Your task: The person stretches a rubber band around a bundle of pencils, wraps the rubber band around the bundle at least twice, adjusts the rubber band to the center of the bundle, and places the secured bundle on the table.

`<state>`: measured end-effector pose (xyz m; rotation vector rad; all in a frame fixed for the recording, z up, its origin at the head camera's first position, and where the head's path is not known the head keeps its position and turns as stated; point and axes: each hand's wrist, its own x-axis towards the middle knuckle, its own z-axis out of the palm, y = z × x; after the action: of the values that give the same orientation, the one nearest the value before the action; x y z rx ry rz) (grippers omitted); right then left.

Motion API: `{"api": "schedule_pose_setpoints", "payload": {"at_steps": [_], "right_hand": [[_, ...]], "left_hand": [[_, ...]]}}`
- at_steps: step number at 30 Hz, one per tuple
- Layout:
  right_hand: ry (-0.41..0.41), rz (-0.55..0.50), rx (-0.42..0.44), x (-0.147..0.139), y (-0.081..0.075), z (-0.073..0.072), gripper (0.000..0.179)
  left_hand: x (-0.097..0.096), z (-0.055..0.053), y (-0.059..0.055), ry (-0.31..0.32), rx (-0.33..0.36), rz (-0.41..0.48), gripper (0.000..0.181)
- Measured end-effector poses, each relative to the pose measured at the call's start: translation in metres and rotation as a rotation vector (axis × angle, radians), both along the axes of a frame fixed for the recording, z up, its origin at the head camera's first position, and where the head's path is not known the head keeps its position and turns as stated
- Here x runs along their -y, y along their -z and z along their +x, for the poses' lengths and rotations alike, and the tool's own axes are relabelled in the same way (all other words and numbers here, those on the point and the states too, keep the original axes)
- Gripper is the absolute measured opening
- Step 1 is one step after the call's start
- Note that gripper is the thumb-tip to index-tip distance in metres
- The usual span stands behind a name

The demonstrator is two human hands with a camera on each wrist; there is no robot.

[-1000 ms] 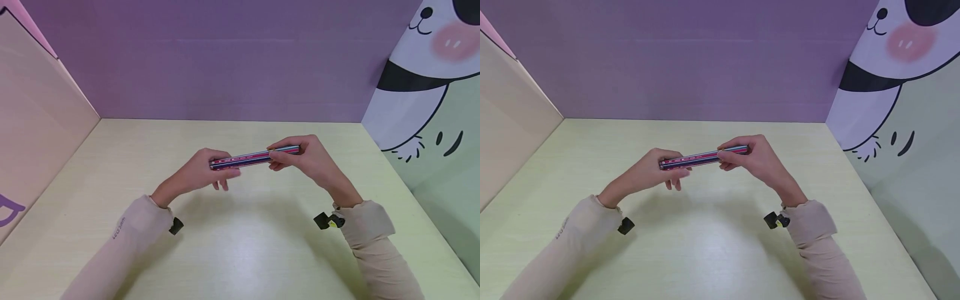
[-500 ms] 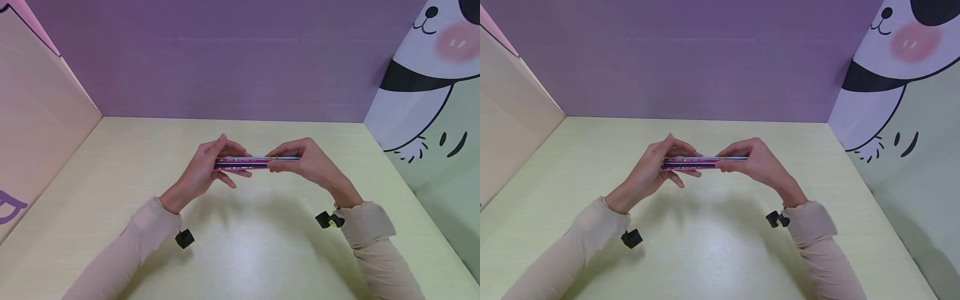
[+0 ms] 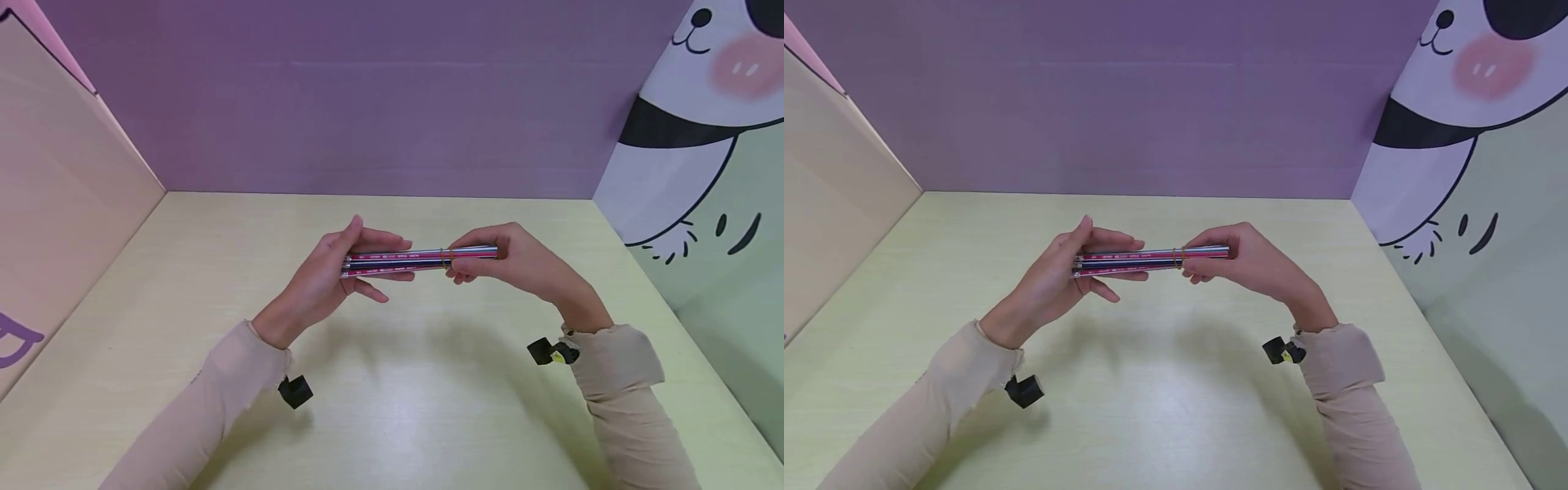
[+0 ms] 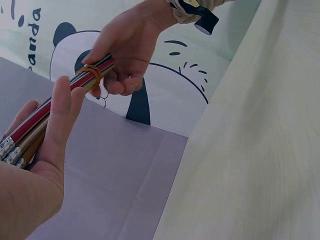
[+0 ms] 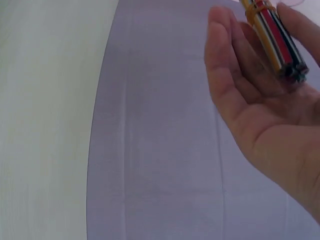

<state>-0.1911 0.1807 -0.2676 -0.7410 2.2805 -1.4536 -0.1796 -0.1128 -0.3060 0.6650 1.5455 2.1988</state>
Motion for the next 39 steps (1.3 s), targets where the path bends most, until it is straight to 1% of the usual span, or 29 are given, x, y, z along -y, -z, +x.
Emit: {"api": "schedule_pose_setpoints", "payload": {"at_steps": [4, 9, 12, 17, 19, 21, 24, 27, 29, 31, 35, 39], "right_hand": [[-0.040, -0.033, 0.019, 0.000, 0.001, 0.000, 0.023], [-0.023, -0.045, 0.015, 0.007, 0.005, -0.001, 0.021], [-0.016, 0.001, -0.009, 0.010, 0.007, 0.000, 0.016], [-0.038, 0.111, -0.029, 0.016, 0.014, -0.002, 0.011], [-0.049, 0.133, -0.035, 0.018, 0.016, -0.003, 0.011], [-0.041, 0.141, -0.052, 0.017, 0.016, -0.004, 0.014], [-0.005, 0.078, -0.050, 0.013, 0.015, -0.005, 0.021], [0.012, -0.027, -0.023, 0.010, 0.015, -0.006, 0.026], [0.014, -0.084, -0.003, 0.010, 0.016, -0.007, 0.026], [0.009, -0.109, 0.008, 0.014, 0.019, -0.007, 0.025], [-0.007, -0.079, 0.034, 0.024, 0.025, -0.005, 0.024], [-0.026, -0.038, 0.031, 0.028, 0.028, -0.005, 0.023]], "left_hand": [[0.003, 0.000, -0.001, -0.003, 0.016, 0.033, 0.057], [0.005, 0.001, -0.002, -0.021, 0.009, 0.016, 0.058], [0.004, 0.001, 0.001, -0.020, 0.012, -0.001, 0.060], [-0.003, 0.001, 0.007, 0.027, 0.017, -0.042, 0.061], [-0.004, 0.001, 0.008, 0.037, 0.008, -0.054, 0.061], [-0.003, 0.000, 0.008, 0.034, 0.000, -0.051, 0.061], [0.000, -0.003, 0.006, 0.021, -0.005, -0.041, 0.060], [0.002, -0.004, 0.004, 0.014, 0.000, -0.034, 0.060], [0.002, -0.004, 0.005, 0.006, 0.003, -0.033, 0.060], [0.001, -0.005, 0.006, -0.006, 0.010, -0.028, 0.060], [-0.005, -0.004, 0.012, -0.014, 0.026, -0.037, 0.060], [-0.009, -0.003, 0.014, -0.002, 0.012, -0.059, 0.059]]}}
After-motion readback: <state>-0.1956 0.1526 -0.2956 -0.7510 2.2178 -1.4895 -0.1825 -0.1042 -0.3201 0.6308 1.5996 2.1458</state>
